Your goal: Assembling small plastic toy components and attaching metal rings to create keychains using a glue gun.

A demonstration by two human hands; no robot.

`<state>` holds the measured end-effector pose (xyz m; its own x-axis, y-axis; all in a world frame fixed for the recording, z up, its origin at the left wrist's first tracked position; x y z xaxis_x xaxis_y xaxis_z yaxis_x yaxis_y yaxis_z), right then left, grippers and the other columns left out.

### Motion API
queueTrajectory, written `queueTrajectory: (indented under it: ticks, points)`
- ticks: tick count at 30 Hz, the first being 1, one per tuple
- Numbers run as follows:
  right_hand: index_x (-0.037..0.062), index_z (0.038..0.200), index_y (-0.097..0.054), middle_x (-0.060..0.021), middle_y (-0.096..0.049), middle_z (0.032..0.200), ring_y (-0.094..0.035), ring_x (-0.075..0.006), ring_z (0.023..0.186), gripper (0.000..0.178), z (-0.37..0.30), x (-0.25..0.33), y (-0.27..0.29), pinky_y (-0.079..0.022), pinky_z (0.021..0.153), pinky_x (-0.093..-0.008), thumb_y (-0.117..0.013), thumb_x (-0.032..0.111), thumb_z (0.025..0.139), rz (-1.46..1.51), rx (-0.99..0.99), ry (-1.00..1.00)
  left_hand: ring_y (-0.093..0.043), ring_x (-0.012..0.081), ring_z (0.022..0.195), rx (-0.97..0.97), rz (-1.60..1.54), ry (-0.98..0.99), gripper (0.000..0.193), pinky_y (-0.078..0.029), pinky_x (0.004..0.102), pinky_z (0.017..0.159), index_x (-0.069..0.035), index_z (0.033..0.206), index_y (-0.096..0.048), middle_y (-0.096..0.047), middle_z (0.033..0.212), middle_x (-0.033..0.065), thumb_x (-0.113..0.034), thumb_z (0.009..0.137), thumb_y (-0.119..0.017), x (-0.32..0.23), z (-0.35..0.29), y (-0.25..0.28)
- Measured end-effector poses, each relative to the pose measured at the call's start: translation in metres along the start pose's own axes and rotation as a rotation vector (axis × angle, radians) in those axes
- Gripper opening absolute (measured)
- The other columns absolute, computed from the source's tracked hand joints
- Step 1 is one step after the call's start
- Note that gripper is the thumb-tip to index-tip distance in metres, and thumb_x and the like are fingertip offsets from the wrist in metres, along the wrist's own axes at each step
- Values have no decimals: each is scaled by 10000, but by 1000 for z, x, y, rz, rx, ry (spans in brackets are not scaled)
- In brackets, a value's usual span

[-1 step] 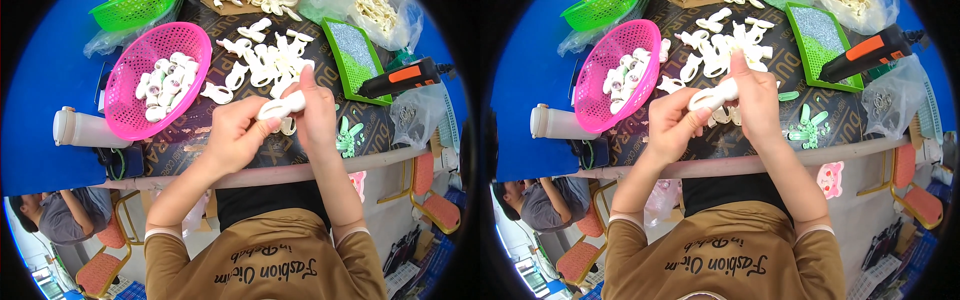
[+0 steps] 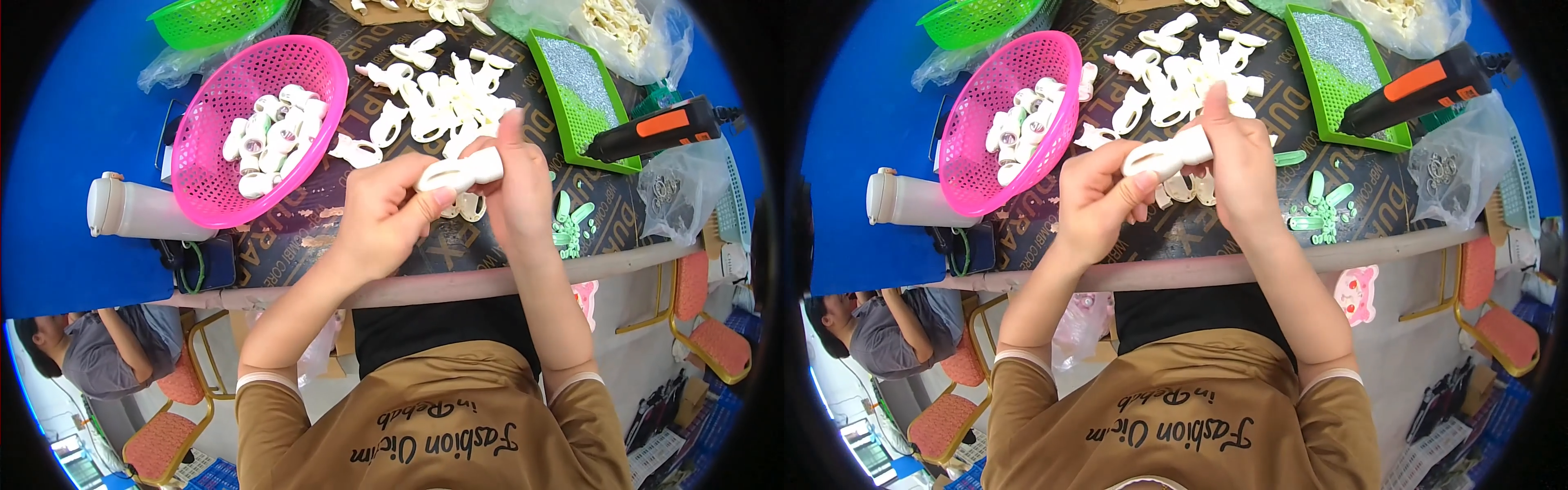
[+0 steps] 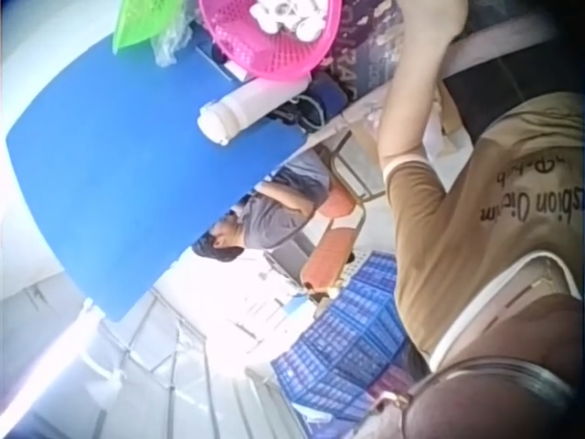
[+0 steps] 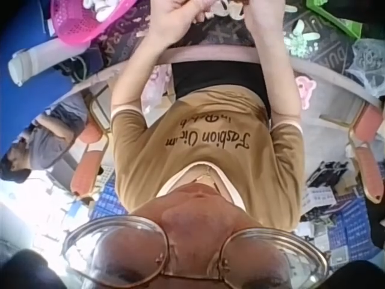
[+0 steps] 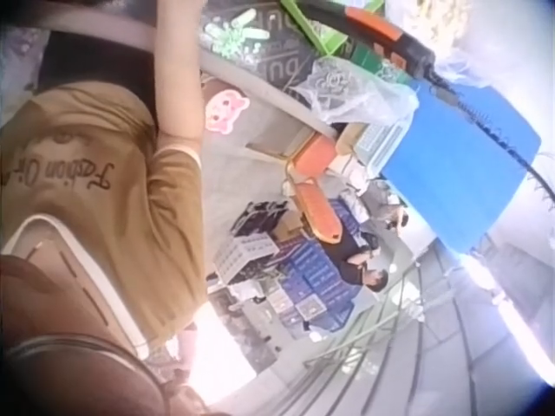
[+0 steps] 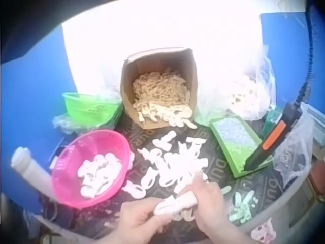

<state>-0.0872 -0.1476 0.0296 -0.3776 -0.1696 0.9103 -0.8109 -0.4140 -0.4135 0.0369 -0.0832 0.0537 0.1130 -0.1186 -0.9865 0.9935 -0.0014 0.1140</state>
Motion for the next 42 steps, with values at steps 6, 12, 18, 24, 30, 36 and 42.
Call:
queueTrajectory:
  ticks: [6,12,18,24,30,36,42]
  points:
    - [-63,778,-624,-45,-588,691,-510,-76,624,273,-13,19,-5,-402,590,-213,-530,161,905,-276,15,212,-526,92,485,61,-364,122,281,-405,195,420,20,936,-569,-559,650,49,-230,943,-440,11,7,6]
    - [-52,775,-626,-34,-574,673,-504,-73,617,272,-15,22,-3,-399,582,-213,-533,166,908,-183,-72,204,-552,134,507,51,-438,167,388,-426,207,449,38,991,-553,-585,667,103,-303,960,-371,11,9,7]
    - [-47,762,-606,-21,-543,658,-465,-58,607,292,-19,25,-9,-369,566,-207,-529,190,914,-411,-55,298,-514,54,543,35,69,116,197,-412,197,492,-9,822,-598,-550,615,-12,-198,873,-585,8,8,4]
    - [-29,718,-572,-3,-505,642,-424,-52,600,295,-14,20,1,-339,543,-213,-525,184,918,-332,-65,234,-555,73,554,281,-332,275,182,-441,192,478,2,901,-575,-581,666,24,-176,902,-533,11,5,-3]
    - [-45,714,-558,-20,-509,643,-422,-60,599,285,-18,32,-6,-332,530,-222,-539,163,907,-453,-49,327,-556,72,551,220,-274,174,202,-445,193,477,8,905,-572,-582,677,21,-178,921,-494,9,5,-4]
    - [-66,753,-567,-48,-535,675,-463,-104,608,195,-29,33,-22,-367,561,-235,-556,88,873,-661,-5,500,-521,87,525,47,91,39,238,-408,229,469,13,767,-579,-580,635,31,-208,832,-637,11,6,3]
    - [-62,760,-580,-60,-554,707,-489,-118,625,154,-28,32,-19,-382,581,-235,-549,55,857,-481,23,486,-556,223,519,-65,511,-318,241,-433,304,483,-5,772,-561,-572,635,124,-206,767,-694,-17,5,1]
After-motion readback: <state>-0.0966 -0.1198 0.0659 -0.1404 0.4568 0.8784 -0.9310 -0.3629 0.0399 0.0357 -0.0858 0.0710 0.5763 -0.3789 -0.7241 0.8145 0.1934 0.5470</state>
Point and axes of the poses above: each hand's wrist, its own z-axis towards the middle knuckle, its own y-axis out of the back of the hand, x = y × z, the point moved 6 cm from there along z, towards the middle knuckle
